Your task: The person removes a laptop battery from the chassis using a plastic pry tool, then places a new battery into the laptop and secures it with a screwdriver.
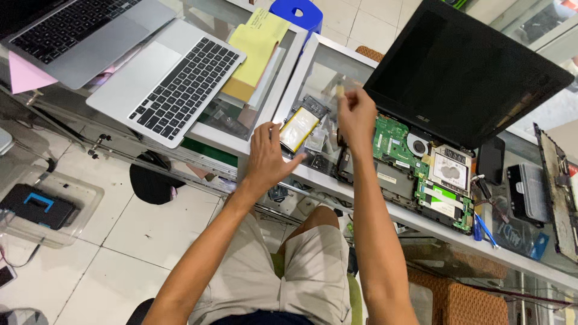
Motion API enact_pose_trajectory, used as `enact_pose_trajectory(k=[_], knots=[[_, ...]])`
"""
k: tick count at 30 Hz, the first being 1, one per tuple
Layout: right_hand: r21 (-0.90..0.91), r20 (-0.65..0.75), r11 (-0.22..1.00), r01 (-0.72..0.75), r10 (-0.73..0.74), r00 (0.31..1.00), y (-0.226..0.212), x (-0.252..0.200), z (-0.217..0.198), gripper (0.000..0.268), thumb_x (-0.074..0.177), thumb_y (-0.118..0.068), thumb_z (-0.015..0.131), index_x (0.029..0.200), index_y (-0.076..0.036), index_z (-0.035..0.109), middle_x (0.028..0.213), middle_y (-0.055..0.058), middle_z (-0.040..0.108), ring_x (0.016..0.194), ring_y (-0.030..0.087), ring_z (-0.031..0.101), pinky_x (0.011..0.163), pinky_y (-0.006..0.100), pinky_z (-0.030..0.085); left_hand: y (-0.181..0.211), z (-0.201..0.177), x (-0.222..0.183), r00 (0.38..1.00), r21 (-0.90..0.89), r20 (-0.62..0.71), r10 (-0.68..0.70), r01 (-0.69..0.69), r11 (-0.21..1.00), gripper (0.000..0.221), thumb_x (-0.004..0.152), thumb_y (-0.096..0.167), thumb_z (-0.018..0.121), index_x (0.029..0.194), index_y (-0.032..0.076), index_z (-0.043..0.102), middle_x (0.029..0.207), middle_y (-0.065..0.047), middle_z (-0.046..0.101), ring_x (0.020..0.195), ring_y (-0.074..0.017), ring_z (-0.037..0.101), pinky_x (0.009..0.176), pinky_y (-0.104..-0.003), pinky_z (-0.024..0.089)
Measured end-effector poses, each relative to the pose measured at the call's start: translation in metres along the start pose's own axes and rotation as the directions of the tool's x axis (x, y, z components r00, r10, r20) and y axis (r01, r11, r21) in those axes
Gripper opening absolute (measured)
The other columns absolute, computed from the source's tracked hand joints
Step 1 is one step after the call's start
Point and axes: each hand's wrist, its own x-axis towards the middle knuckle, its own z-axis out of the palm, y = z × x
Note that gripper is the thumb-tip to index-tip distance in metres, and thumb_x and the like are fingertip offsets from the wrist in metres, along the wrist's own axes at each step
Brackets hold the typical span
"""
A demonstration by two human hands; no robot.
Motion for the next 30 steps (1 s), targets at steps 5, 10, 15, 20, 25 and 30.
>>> enact_pose_trajectory(k=[5, 10, 15, 20, 25, 30], knots=[[0.227, 0.043, 0.959, -0.169, 0.163, 0.986, -0.052, -0.072, -0.063, 0.013, 0.095, -0.017, 0.063, 0.095, -0.004, 0.065, 0.074, 0.007, 0.055, 0.069, 0.018, 0.056, 0.065, 0.032, 0.045, 0.001, 0.017, 0.019, 0.997, 0.183, 0.054, -0.058, 0.047, 0.982, 0.065, 0.062, 0.04, 0.083, 0.101, -0.006, 0.061, 0.097, -0.018, 0.051, 0.095, -0.0359, 0.053, 0.08, -0.049, 0.046], [0.64, 0.205, 0.618, -0.456, 0.435, 0.877, -0.051, -0.124, -0.071, 0.024, 0.102, -0.017, 0.044, 0.116, 0.002, 0.045, 0.097, 0.008, 0.047, 0.074, 0.021, 0.067, 0.063, 0.029, 0.06, -0.001, 0.022, 0.017, 1.0, 0.158, -0.022, -0.016, 0.019, 0.987, 0.057, 0.063, 0.045, 0.079, 0.083, -0.005, 0.062, 0.084, -0.017, 0.051, 0.082, -0.0361, 0.056, 0.073, -0.048, 0.046], [0.679, 0.206, 0.551, -0.485, 0.492, 0.846, -0.036, -0.151, -0.031, 0.04, 0.095, -0.032, 0.065, 0.116, 0.0, 0.057, 0.079, 0.001, 0.049, 0.058, 0.008, 0.054, 0.055, 0.021, 0.047, 0.05, -0.025, -0.018, 0.977, -0.166, 0.015, -0.214, 0.213, 0.963, 0.055, 0.067, 0.038, 0.081, 0.105, 0.001, 0.067, 0.096, -0.016, 0.059, 0.093, -0.0379, 0.06, 0.082, -0.046, 0.047], [0.641, 0.056, 0.676, -0.364, 0.432, 0.9, -0.031, -0.162, -0.018, 0.023, 0.096, -0.024, 0.067, 0.087, -0.003, 0.066, 0.052, 0.002, 0.049, 0.045, 0.007, 0.046, 0.047, 0.022, 0.037, 0.085, -0.037, -0.054, 0.987, -0.081, -0.111, -0.116, 0.108, 0.991, 0.062, 0.069, 0.044, 0.079, 0.113, 0.005, 0.061, 0.105, -0.013, 0.056, 0.098, -0.0338, 0.057, 0.083, -0.044, 0.044], [0.582, 0.03, 0.758, -0.295, 0.342, 0.939, -0.038, -0.181, -0.044, 0.024, 0.094, -0.016, 0.068, 0.072, -0.005, 0.063, 0.05, 0.004, 0.052, 0.049, 0.007, 0.047, 0.052, 0.023, 0.041, 0.104, -0.078, -0.055, 0.954, -0.238, 0.191, -0.232, 0.275, 0.932, 0.074, 0.076, 0.054, 0.076, 0.124, 0.003, 0.053, 0.114, -0.016, 0.058, 0.109, -0.0327, 0.059, 0.092, -0.043, 0.045], [0.568, 0.107, 0.752, -0.336, 0.337, 0.935, -0.075, -0.198, -0.072, 0.024, 0.091, -0.016, 0.071, 0.072, -0.004, 0.063, 0.049, 0.006, 0.055, 0.049, 0.011, 0.05, 0.053, 0.026, 0.045, 0.07, -0.067, -0.031, 0.794, -0.582, 0.498, -0.348, 0.603, 0.545, 0.042, 0.086, 0.028, 0.075, 0.12, 0.007, 0.065, 0.102, -0.012, 0.075, 0.088, -0.0168, 0.073, 0.074, -0.027, 0.056]])
